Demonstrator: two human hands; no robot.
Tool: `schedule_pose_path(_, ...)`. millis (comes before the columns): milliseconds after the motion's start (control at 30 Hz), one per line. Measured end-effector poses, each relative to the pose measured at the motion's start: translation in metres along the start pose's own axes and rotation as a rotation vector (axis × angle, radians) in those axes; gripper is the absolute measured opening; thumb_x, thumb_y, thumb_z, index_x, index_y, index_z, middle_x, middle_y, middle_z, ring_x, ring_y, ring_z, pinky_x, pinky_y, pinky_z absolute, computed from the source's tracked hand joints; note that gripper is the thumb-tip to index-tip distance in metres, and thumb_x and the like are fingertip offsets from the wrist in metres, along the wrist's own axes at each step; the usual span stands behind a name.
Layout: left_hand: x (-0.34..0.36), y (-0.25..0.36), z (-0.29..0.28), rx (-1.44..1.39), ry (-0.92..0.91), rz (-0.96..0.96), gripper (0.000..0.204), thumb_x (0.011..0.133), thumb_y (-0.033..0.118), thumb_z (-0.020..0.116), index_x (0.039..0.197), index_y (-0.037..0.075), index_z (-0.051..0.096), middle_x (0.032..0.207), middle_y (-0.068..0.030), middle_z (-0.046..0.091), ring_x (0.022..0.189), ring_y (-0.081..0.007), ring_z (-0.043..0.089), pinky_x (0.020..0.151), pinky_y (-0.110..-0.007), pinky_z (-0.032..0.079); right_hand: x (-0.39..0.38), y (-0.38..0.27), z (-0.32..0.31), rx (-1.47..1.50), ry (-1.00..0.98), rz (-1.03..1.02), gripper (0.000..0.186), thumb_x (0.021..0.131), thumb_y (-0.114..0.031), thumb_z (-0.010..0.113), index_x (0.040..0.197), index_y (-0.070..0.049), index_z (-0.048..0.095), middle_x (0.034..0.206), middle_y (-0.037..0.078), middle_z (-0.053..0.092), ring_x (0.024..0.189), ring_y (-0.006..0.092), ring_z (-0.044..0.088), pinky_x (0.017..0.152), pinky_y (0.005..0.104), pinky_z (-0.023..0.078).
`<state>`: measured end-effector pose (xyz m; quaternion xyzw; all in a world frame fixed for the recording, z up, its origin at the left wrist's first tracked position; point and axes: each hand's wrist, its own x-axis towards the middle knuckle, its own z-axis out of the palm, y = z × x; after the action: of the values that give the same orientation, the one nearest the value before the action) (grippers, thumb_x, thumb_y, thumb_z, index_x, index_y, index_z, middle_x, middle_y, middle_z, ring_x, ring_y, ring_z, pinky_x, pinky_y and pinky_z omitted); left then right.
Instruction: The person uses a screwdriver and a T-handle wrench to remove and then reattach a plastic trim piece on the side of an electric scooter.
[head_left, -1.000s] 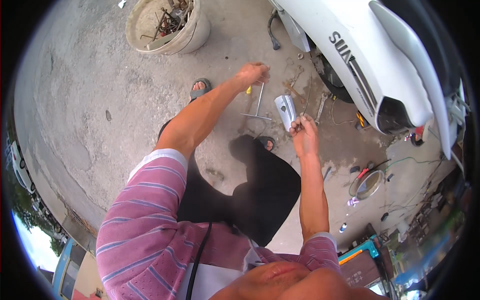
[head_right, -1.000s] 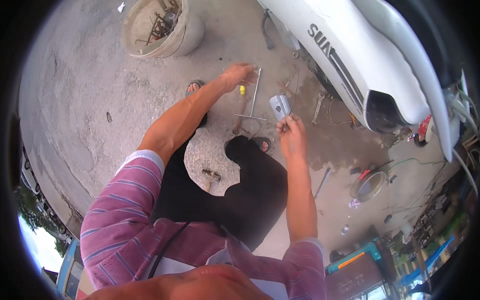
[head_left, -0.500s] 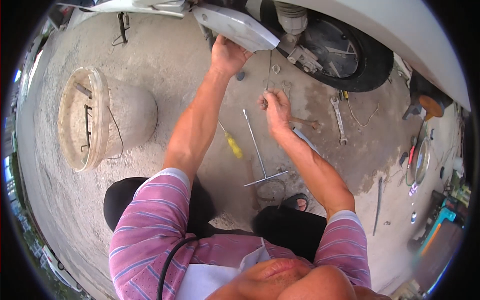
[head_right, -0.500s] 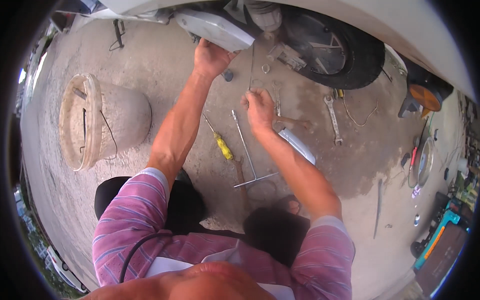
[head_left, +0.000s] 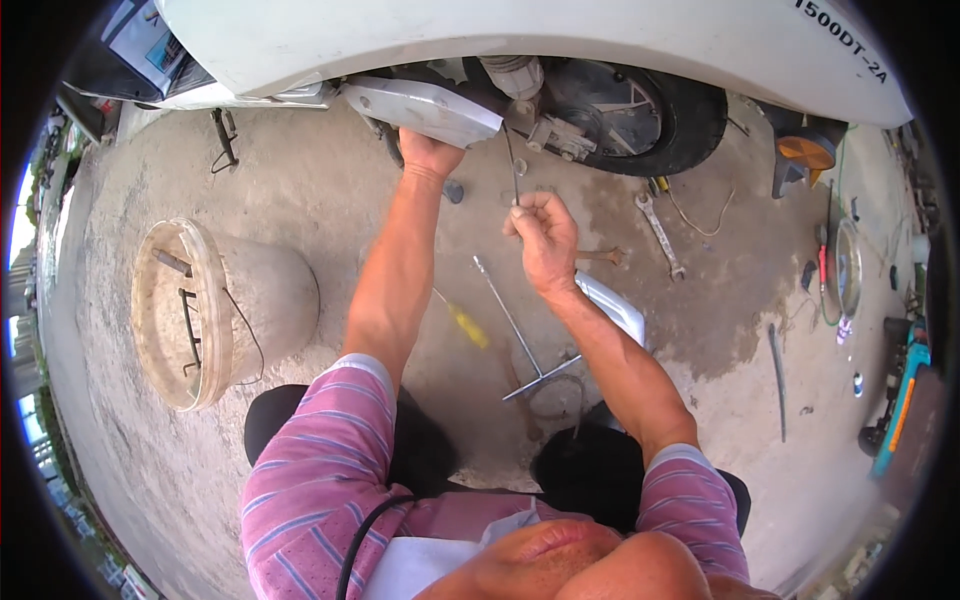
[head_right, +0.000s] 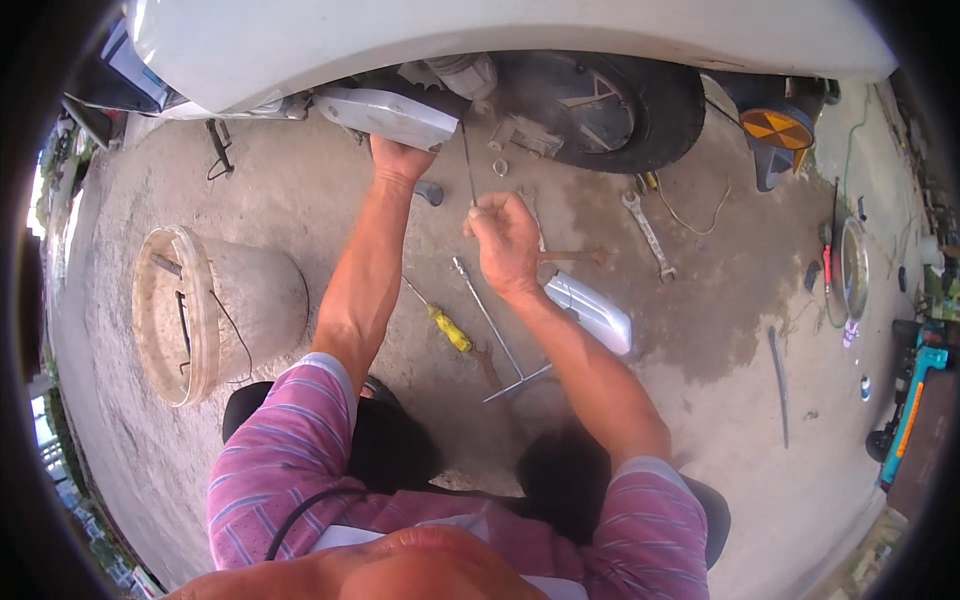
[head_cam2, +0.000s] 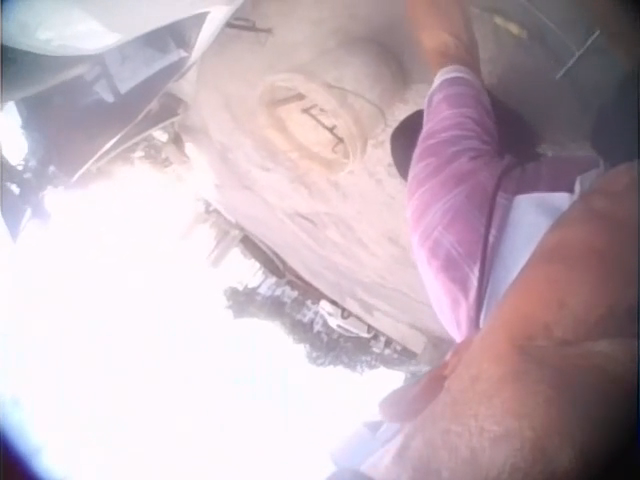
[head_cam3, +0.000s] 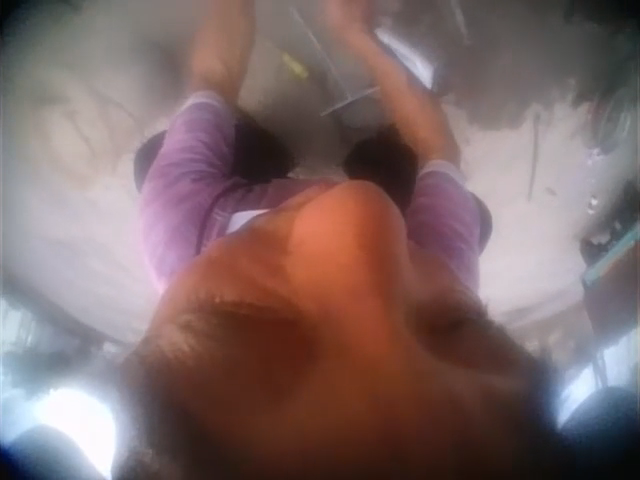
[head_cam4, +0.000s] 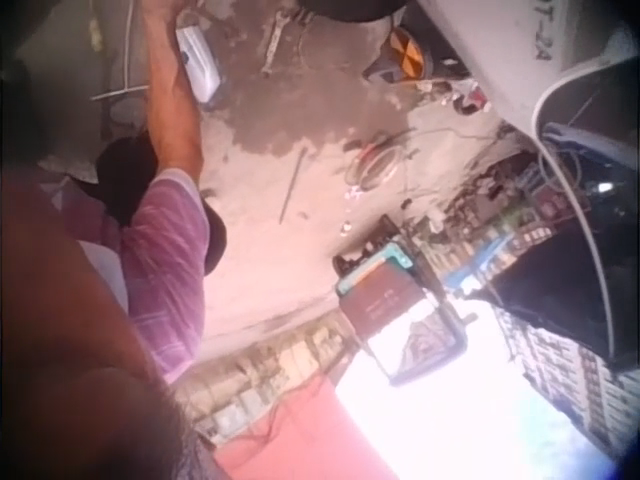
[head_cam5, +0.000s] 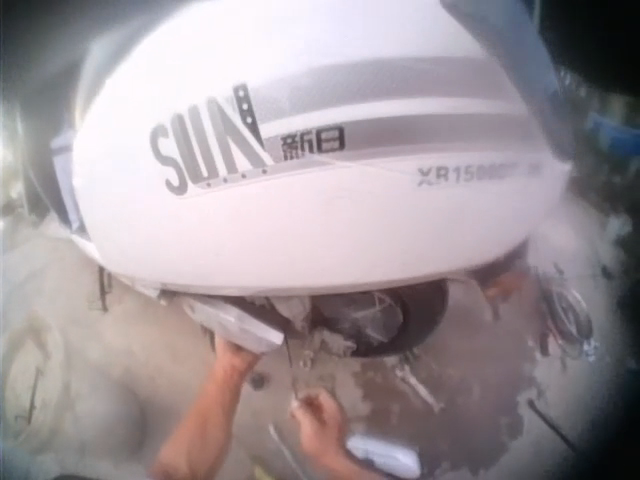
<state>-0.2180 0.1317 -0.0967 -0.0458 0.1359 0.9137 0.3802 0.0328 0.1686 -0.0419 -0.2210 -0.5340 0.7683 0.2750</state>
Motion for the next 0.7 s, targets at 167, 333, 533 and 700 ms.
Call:
schedule_pose_path(167,-0.005,-0.002,0.001,-0.041,-0.020,-0.053,0.041,0.098,0.047,0.049,0.121,0.017,0.065,0.124,-0.0018,0.066,0.118,-0.0274,0.057,0.109,-0.050,0.041,0.007,-0.027,0.008,0.102,-0.024,0.002,0.009,0.092,-0.006,0.060,0.099,-0.001,0.056,0.074,0.006,0.062,0.067,0.0129,0.060,0.065,0.0275,0.048)
schedule_pose_path(333,-0.007,-0.004,0.008,-0.027,0.037,-0.025,0.041,0.097,0.048,0.050,0.119,0.018,0.066,0.123,-0.0016,0.066,0.118,-0.0270,0.057,0.109,-0.051,0.041,0.010,-0.034,0.006,0.142,0.046,0.057,0.011,0.093,-0.011,0.060,0.090,-0.003,0.055,0.063,0.004,0.056,0.054,0.0125,0.053,0.055,0.0277,0.043)
schedule_pose_path(533,-0.001,-0.005,0.005,-0.070,0.038,-0.023,0.043,0.095,0.051,0.051,0.116,0.018,0.067,0.118,-0.0016,0.068,0.115,-0.0277,0.059,0.106,-0.051,0.043,0.035,-0.051,0.013,0.117,0.110,0.357,0.016,0.093,-0.018,0.060,0.086,-0.004,0.055,0.061,0.003,0.053,0.053,0.0152,0.052,0.052,0.0302,0.040)
schedule_pose_path(700,0.006,0.001,-0.010,-0.152,-0.044,-0.042,0.046,0.096,0.049,0.049,0.122,0.015,0.067,0.124,-0.0032,0.068,0.118,-0.0284,0.061,0.104,-0.048,0.047,0.044,-0.048,0.016,0.228,0.066,0.615,0.019,0.093,-0.022,0.061,0.085,-0.006,0.056,0.063,0.004,0.053,0.055,0.0178,0.054,0.052,0.0320,0.039)
